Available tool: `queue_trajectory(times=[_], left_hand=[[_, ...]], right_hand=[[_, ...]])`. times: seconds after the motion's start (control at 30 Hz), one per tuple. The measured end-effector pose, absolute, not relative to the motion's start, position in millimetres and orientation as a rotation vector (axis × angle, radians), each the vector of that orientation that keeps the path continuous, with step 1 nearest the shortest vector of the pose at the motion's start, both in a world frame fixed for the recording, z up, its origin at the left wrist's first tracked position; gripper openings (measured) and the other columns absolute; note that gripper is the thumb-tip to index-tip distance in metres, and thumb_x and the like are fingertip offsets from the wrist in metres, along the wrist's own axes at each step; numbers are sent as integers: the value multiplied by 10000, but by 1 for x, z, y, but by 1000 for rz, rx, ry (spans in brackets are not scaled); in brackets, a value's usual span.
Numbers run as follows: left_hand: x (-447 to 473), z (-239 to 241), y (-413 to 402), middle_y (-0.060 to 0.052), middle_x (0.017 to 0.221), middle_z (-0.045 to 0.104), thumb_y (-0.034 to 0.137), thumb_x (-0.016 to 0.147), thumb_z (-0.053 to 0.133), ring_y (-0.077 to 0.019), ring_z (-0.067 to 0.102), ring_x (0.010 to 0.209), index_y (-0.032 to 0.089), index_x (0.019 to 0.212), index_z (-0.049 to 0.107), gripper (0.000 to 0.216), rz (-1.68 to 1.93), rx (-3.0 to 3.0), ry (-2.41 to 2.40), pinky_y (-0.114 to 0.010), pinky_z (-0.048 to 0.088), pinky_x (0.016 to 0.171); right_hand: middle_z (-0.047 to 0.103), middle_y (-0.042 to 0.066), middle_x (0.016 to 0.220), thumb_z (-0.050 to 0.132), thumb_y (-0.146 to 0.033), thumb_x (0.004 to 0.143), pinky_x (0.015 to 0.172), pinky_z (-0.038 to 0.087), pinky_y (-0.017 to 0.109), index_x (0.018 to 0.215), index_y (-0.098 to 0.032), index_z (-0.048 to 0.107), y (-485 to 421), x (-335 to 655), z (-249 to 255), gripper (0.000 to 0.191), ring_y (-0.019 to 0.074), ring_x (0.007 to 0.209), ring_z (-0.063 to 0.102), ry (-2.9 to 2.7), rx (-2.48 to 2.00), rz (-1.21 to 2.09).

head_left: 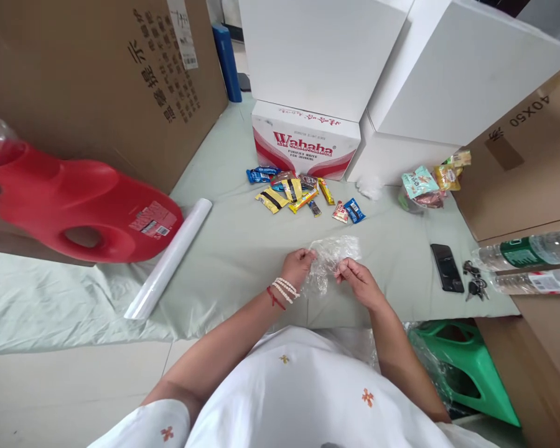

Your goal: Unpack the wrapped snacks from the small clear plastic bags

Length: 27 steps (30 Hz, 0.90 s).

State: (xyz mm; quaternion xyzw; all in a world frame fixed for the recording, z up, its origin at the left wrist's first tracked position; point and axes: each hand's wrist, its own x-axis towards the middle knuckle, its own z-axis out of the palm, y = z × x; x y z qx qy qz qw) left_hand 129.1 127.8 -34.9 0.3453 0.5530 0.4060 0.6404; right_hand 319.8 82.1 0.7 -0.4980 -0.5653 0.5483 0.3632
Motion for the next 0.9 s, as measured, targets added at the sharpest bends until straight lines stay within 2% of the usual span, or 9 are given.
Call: queue_trajectory(times=[0.17,0.3,0.47,0.53,0.6,0.63,0.7,0.8,0.9], left_hand=[[105,-25,122,103,537,297,664,773,676,-71,272,481,204,764,568,472,1007,807,1232,-204,230,470],[70,-18,120,101,554,282,669,768,702,-68,244,461,208,788,575,479,1073,770,1191,-209,214,444],[29,-26,107,96,547,214,685,864,539,-105,215,432,222,891,646,476,1009,844,1331,-253,229,428],[16,-29,97,72,535,295,698,867,508,-136,319,461,217,937,688,517,906,1023,1450,-276,310,466],[5,-29,88,12,605,482,689,847,542,-191,490,599,216,1007,725,532,802,1313,1607,-325,439,601],[-1,-27,86,-32,696,580,673,842,563,-229,559,716,211,1046,736,533,758,1478,1682,-366,483,709],[-8,-22,89,-122,927,688,642,893,511,-304,604,952,191,1123,736,553,642,1810,1824,-456,480,912],[-2,-16,108,-169,1067,700,576,1001,309,-331,608,1070,185,1156,715,584,425,1984,1930,-494,459,987],[25,-17,133,-150,914,679,581,998,302,-324,627,987,196,904,714,572,325,1907,1839,-475,481,930]], right_hand=[[608,8,802,648,-646,916,737,466,292,816,-229,627,80,345,-3,428,160,739,555,-1207,-1377,1358],[618,0,831,708,-610,882,717,472,265,819,-231,639,83,367,-4,391,135,726,556,-1041,-1362,1310],[669,19,863,836,-608,729,700,536,273,776,-217,615,86,380,-21,452,136,716,613,-847,-1442,1441],[712,58,933,829,-630,728,731,574,294,807,-211,628,87,380,-28,472,166,787,672,-807,-1492,1536],[740,99,1007,736,-680,808,749,597,315,927,-213,655,90,379,-31,488,198,862,713,-770,-1552,1567],[747,112,1024,678,-697,848,745,603,323,1006,-218,656,93,378,-31,505,209,882,723,-752,-1586,1562],[753,107,992,656,-686,865,711,599,324,1136,-229,632,101,374,-30,532,216,868,724,-764,-1661,1538],[721,37,869,841,-543,720,647,537,282,1165,-225,631,114,361,-29,586,180,746,665,-1004,-1728,1484],[635,-20,739,866,-483,637,592,435,257,987,-188,684,122,343,-33,493,129,628,545,-1247,-1696,1438]])
